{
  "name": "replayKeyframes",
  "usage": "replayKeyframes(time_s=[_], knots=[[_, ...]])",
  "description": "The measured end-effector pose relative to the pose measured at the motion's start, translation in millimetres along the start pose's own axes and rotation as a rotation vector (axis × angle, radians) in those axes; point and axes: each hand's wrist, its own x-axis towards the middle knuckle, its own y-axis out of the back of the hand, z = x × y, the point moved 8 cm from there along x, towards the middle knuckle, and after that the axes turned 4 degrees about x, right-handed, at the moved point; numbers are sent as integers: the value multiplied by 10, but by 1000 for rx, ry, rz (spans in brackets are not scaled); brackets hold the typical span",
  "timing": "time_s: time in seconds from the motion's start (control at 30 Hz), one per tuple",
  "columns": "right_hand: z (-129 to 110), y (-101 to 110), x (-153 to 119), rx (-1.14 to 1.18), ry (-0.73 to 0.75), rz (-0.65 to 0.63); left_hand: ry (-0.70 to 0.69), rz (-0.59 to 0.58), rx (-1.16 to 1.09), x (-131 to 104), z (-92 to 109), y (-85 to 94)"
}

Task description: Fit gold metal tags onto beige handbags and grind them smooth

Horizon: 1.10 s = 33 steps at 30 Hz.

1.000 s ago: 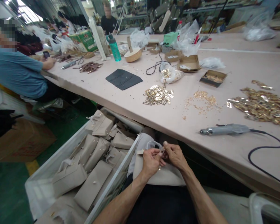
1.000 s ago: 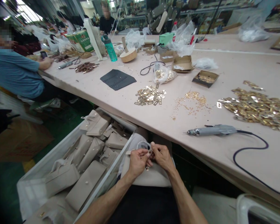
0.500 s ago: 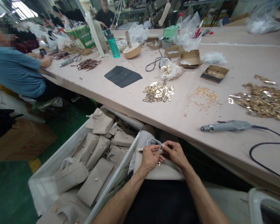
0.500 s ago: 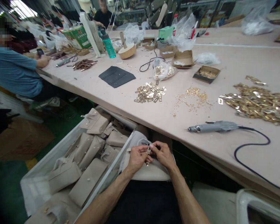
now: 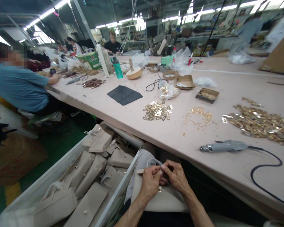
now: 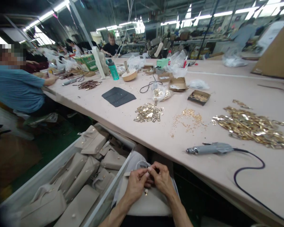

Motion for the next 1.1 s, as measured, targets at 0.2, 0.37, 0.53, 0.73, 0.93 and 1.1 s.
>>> replayKeyframes(time_s=[0.2,0.37,0.53,0.73,0.93,1.1], knots=[[-82,-85,28,-87,-24,46,-19,13,39,-1,44,45],[-57,-98,80,-157,-92,52,-19,69,4,-41,40,48],[162,-148,175,-40,-197,-15,41,26,-93,3,-33,56],[-54,-211,215,-311,-132,-20,65,71,-150,79,-130,149],[-919,246,687,-443,209,223,92,124,-189,143,-289,152],[-1101,584,1541,-550,256,293,73,117,-207,158,-352,122]])
